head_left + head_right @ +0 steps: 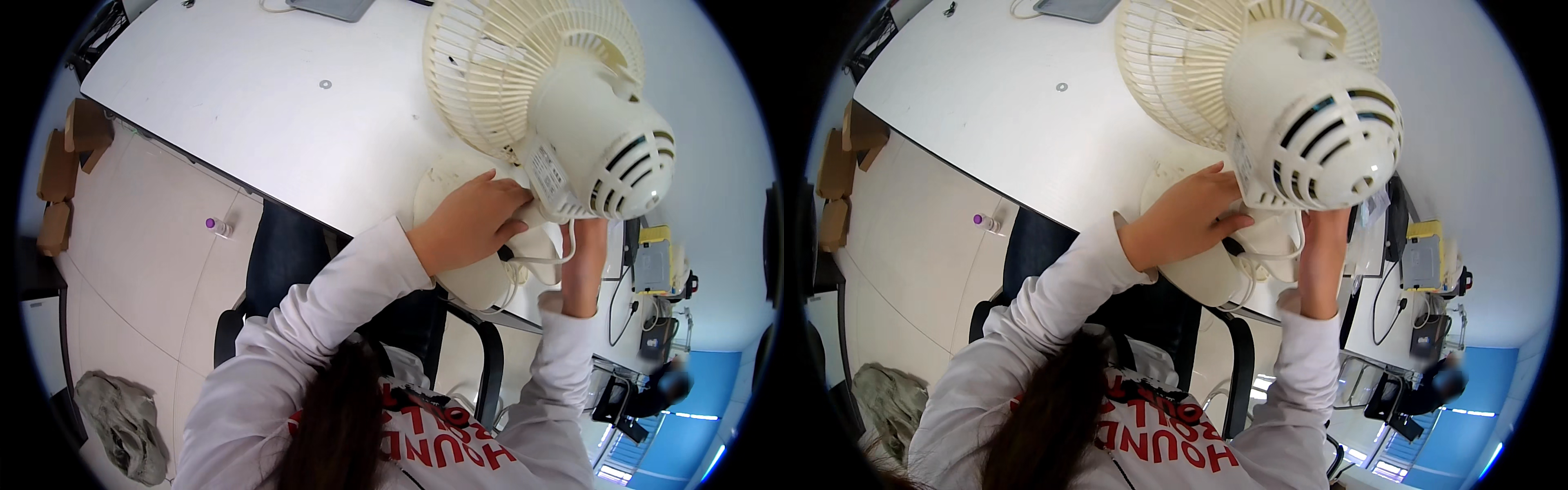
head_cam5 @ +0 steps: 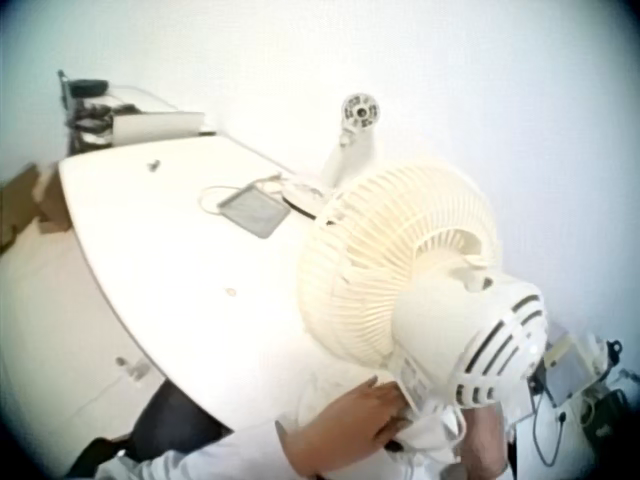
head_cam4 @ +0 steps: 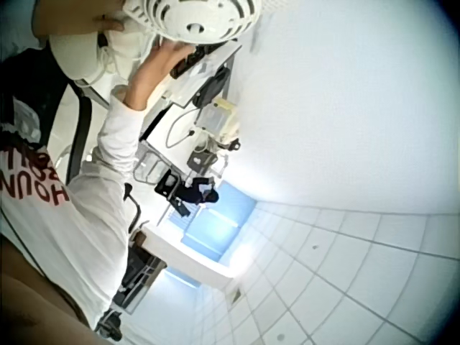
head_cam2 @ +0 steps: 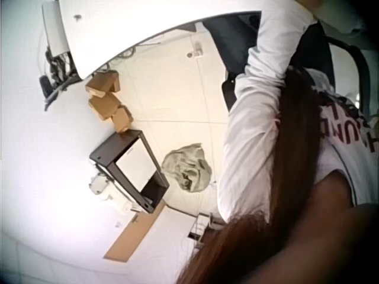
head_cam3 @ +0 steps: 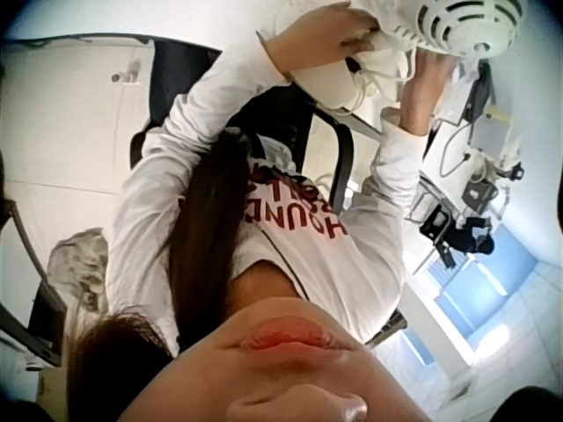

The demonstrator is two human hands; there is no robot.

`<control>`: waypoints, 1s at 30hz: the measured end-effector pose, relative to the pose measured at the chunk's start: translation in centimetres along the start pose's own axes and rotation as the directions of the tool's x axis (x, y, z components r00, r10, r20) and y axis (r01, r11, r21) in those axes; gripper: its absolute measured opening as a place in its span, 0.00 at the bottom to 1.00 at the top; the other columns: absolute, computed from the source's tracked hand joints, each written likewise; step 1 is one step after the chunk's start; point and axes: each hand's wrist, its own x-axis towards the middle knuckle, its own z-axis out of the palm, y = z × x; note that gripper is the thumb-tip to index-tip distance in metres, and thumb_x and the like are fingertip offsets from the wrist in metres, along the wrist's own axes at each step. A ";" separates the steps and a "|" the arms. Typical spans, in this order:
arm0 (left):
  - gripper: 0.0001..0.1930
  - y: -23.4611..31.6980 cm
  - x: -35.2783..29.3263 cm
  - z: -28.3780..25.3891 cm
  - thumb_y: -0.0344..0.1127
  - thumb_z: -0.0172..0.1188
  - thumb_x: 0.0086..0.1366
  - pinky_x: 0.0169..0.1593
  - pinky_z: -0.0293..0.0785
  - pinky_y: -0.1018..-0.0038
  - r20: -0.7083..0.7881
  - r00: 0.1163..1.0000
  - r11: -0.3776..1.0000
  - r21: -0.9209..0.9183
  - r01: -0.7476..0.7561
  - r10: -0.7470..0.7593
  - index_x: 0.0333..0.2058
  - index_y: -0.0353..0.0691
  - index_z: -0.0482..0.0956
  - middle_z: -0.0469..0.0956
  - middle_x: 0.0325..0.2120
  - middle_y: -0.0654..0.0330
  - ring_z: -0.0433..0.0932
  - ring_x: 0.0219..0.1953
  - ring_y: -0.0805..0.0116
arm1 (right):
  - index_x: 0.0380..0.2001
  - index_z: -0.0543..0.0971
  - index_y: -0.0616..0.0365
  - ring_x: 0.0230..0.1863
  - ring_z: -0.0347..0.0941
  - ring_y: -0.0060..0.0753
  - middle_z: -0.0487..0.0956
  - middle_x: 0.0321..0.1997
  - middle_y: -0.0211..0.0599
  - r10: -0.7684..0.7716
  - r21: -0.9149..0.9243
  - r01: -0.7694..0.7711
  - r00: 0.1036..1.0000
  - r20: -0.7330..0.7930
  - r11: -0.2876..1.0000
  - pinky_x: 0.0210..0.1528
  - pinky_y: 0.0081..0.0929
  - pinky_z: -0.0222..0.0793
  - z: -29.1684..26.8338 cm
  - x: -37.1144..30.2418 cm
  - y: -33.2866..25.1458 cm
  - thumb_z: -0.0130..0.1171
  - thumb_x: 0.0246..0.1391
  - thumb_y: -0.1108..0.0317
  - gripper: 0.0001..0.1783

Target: The person assembles a small white electric fan on a white table. They use a screwdriver to tighten screws on the motor housing, then attach the rear grille, front grille, and base stand. The fan is reassembled and placed upright on the table.

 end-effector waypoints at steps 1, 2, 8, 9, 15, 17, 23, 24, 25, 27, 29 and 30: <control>0.17 0.3 0.0 -0.3 0.34 0.56 0.61 0.63 0.56 0.53 0.030 0.999 0.999 0.016 0.028 -0.028 0.48 0.38 0.72 0.76 0.42 0.52 0.73 0.47 0.51 | 0.63 0.58 0.62 0.62 0.62 0.37 0.63 0.64 0.43 -0.041 -0.080 0.038 0.999 -0.034 0.996 0.63 0.31 0.57 0.1 -0.9 1.2 0.46 0.64 0.61 0.28; 0.18 0.4 -0.1 -0.4 0.34 0.56 0.61 0.64 0.55 0.52 0.063 0.997 0.998 0.024 0.053 -0.055 0.50 0.39 0.72 0.76 0.43 0.53 0.73 0.48 0.51 | 0.63 0.57 0.63 0.63 0.61 0.38 0.63 0.64 0.44 -0.084 -0.168 0.071 0.994 -0.070 0.983 0.63 0.31 0.56 0.3 -1.6 1.6 0.46 0.64 0.60 0.28; 0.17 0.1 -0.5 0.4 0.34 0.57 0.60 0.65 0.52 0.54 -0.010 1.000 0.999 0.033 0.026 -0.026 0.49 0.40 0.72 0.76 0.44 0.56 0.72 0.50 0.57 | 0.52 0.68 0.67 0.51 0.69 0.39 0.72 0.52 0.51 -0.321 -0.623 0.327 0.939 0.125 0.711 0.53 0.33 0.62 0.5 -3.2 2.4 0.40 0.66 0.55 0.24; 0.17 -0.1 -0.6 0.5 0.34 0.57 0.60 0.65 0.52 0.55 -0.020 0.999 0.999 0.026 0.027 -0.027 0.49 0.40 0.73 0.76 0.44 0.56 0.72 0.51 0.57 | 0.49 0.70 0.68 0.47 0.70 0.39 0.74 0.49 0.51 -0.277 -0.652 0.298 0.951 0.139 0.697 0.50 0.33 0.63 0.3 -3.3 2.4 0.40 0.66 0.55 0.24; 0.18 -0.7 -0.8 0.0 0.36 0.59 0.59 0.65 0.54 0.56 -0.074 0.997 0.994 0.109 0.008 0.000 0.48 0.40 0.74 0.77 0.44 0.56 0.71 0.54 0.57 | 0.44 0.73 0.70 0.45 0.73 0.39 0.78 0.42 0.48 -0.298 -0.765 0.295 0.944 0.142 0.572 0.49 0.34 0.65 -0.9 -2.9 2.9 0.43 0.65 0.55 0.25; 0.18 -1.1 -1.3 -1.0 0.36 0.60 0.58 0.65 0.54 0.56 -0.138 0.990 0.994 0.104 0.029 -0.014 0.48 0.41 0.75 0.77 0.44 0.56 0.70 0.54 0.56 | 0.47 0.73 0.68 0.47 0.72 0.44 0.76 0.45 0.50 -0.367 -0.875 0.364 0.898 0.241 0.317 0.50 0.36 0.66 -2.3 -2.8 3.6 0.50 0.58 0.63 0.20; 0.20 -1.5 -3.1 -3.4 0.32 0.60 0.57 0.64 0.55 0.54 -0.230 0.963 0.988 0.030 0.150 -0.139 0.50 0.44 0.72 0.78 0.44 0.65 0.70 0.55 0.60 | 0.52 0.72 0.64 0.50 0.70 0.57 0.72 0.50 0.54 -0.370 -0.911 0.412 0.846 0.385 -0.007 0.50 0.41 0.67 -3.9 -2.5 3.9 0.63 0.43 0.78 0.28; 0.20 -1.4 -3.3 -3.5 0.31 0.60 0.57 0.64 0.55 0.54 -0.252 0.957 0.987 0.036 0.155 -0.141 0.50 0.44 0.72 0.78 0.44 0.65 0.70 0.55 0.60 | 0.52 0.72 0.64 0.50 0.69 0.58 0.72 0.50 0.55 -0.365 -0.908 0.385 0.879 0.306 0.166 0.50 0.41 0.67 -4.8 -2.3 4.8 0.63 0.43 0.77 0.29; 0.20 -1.4 -3.5 -3.6 0.31 0.60 0.57 0.64 0.55 0.54 -0.277 0.950 0.986 0.042 0.163 -0.145 0.50 0.44 0.72 0.78 0.44 0.66 0.70 0.55 0.60 | 0.53 0.71 0.64 0.52 0.70 0.55 0.72 0.52 0.54 -0.339 -0.894 0.375 0.897 0.283 0.246 0.52 0.40 0.67 -5.2 -1.9 5.1 0.61 0.46 0.77 0.27; 0.20 -1.2 -3.7 -3.7 0.31 0.60 0.57 0.64 0.55 0.53 -0.273 0.950 0.984 0.038 0.171 -0.155 0.50 0.44 0.72 0.77 0.45 0.63 0.69 0.56 0.59 | 0.55 0.69 0.66 0.55 0.70 0.49 0.71 0.54 0.52 -0.285 -0.850 0.341 0.929 0.237 0.402 0.54 0.37 0.67 -6.1 -1.1 5.5 0.55 0.53 0.77 0.24; 0.21 -1.3 -3.9 -3.8 0.31 0.60 0.57 0.64 0.55 0.53 -0.291 0.944 0.983 0.042 0.177 -0.158 0.51 0.44 0.71 0.77 0.46 0.59 0.69 0.56 0.57 | 0.57 0.67 0.67 0.57 0.69 0.44 0.70 0.58 0.49 -0.211 -0.750 0.299 0.954 0.214 0.590 0.57 0.34 0.66 -5.8 0.2 5.4 0.49 0.60 0.75 0.21; 0.21 -1.2 -4.0 -3.8 0.31 0.60 0.57 0.63 0.55 0.52 -0.308 0.938 0.983 0.045 0.178 -0.155 0.51 0.44 0.71 0.76 0.46 0.57 0.69 0.57 0.56 | 0.59 0.63 0.67 0.60 0.66 0.37 0.67 0.61 0.45 -0.171 -0.667 0.275 0.961 0.218 0.693 0.60 0.31 0.64 -6.4 1.0 6.1 0.40 0.65 0.73 0.21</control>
